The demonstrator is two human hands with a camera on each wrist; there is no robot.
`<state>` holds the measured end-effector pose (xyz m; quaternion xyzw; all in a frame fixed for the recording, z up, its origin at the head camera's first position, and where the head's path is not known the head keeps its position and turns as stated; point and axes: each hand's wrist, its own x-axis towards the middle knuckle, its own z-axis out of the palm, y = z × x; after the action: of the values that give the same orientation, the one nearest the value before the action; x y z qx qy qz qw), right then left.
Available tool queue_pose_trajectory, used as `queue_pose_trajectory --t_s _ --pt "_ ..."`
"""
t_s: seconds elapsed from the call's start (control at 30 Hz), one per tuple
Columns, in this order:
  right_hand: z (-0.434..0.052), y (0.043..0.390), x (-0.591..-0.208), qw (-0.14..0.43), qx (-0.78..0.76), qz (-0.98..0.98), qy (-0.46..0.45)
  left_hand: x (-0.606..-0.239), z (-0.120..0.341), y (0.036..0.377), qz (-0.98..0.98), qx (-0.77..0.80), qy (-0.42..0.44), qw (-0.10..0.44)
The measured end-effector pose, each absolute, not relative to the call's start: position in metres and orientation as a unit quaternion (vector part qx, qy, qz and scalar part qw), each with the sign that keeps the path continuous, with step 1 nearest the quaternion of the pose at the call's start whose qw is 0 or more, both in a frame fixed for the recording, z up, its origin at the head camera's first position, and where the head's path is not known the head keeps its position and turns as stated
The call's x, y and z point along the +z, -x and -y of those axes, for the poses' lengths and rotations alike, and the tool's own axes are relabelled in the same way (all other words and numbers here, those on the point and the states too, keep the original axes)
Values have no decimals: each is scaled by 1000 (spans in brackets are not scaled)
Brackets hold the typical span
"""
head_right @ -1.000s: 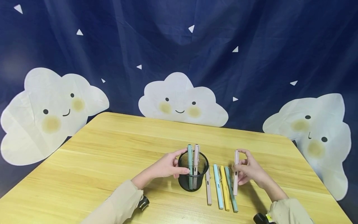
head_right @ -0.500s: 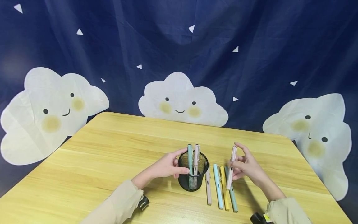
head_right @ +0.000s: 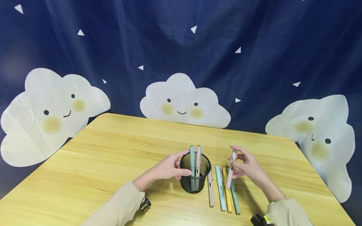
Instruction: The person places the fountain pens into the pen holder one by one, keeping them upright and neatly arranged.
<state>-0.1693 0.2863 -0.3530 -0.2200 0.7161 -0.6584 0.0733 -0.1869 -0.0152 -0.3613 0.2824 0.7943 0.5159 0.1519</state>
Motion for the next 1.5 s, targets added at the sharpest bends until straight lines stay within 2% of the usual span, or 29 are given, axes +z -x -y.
queue_pose_trajectory --t_s 0.83,1.23,1.5 --pt "-261 175 -337 13 -688 -698 199 -362 16 187 -798 510 -285 148" --pt "-253 176 -331 -5 -730 -647 219 -362 16 187 -797 511 -286 149" --pt "-244 176 -327 -43 -755 -618 216 -362 16 186 -797 513 -281 152"
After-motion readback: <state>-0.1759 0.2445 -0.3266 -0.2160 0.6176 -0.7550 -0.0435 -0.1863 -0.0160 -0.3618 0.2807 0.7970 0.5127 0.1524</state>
